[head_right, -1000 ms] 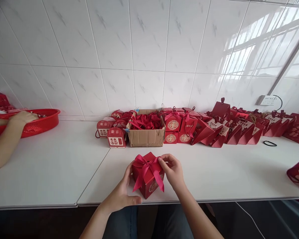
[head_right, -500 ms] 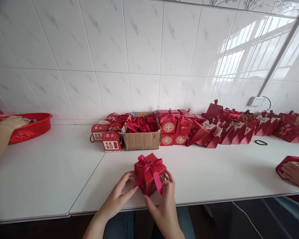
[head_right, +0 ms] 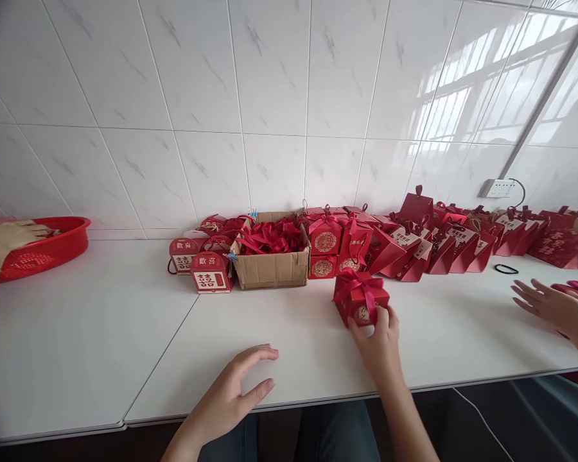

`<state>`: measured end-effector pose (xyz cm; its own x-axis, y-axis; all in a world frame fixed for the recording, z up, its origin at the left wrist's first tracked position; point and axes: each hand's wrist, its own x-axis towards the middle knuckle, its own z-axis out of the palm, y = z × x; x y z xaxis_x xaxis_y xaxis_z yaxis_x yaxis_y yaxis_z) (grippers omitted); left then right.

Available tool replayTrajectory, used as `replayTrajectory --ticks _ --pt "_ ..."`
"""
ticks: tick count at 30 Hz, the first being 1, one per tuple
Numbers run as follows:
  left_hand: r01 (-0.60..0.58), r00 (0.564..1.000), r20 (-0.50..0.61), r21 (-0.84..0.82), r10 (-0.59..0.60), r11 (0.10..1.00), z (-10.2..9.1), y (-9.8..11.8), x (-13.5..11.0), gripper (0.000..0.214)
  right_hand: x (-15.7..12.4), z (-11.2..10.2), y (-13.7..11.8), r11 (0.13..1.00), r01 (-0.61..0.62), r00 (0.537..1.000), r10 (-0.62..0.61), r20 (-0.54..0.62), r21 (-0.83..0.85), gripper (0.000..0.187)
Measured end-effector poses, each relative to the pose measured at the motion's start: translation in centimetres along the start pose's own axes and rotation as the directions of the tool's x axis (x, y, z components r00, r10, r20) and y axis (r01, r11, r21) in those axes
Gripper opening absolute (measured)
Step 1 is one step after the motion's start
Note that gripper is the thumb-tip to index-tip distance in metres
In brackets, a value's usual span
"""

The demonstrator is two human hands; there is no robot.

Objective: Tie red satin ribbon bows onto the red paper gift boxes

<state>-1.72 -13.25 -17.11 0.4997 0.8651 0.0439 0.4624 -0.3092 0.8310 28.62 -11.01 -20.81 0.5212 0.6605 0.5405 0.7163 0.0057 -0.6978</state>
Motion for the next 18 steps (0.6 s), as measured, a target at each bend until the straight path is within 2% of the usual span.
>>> replayTrajectory --ticks 3,6,11,15,18 --pt "-0.012 1.0 0.007 0.0 0.012 1.0 0.0 -0.2 0.2 0.03 3.0 0.7 2.0 0.987 0.035 0.989 -0.011 0.146 -0.157 0.052" --pt "-0.024 1.0 0.01 -0.004 0.024 1.0 0.0 -0.4 0.3 0.027 5.4 1.7 3.4 0.977 0.064 0.966 -0.01 0.259 -0.204 0.048" --pt "-0.01 1.0 0.021 -0.001 0.01 1.0 -0.1 -0.3 0.4 0.026 7.1 3.1 4.5 0.98 0.086 0.958 -0.032 0.286 -0.18 0.042" --pt "0.01 0.998 0.062 -0.043 -0.007 0.999 -0.5 0.0 0.5 0.025 7.1 2.8 4.9 0.981 0.155 0.958 -0.121 0.261 -0.116 0.035" --pt "0.012 0.997 0.076 -0.054 -0.008 0.998 -0.7 0.0 0.6 0.025 7.2 2.6 5.5 0.985 0.125 0.954 -0.086 0.286 -0.122 0.033"
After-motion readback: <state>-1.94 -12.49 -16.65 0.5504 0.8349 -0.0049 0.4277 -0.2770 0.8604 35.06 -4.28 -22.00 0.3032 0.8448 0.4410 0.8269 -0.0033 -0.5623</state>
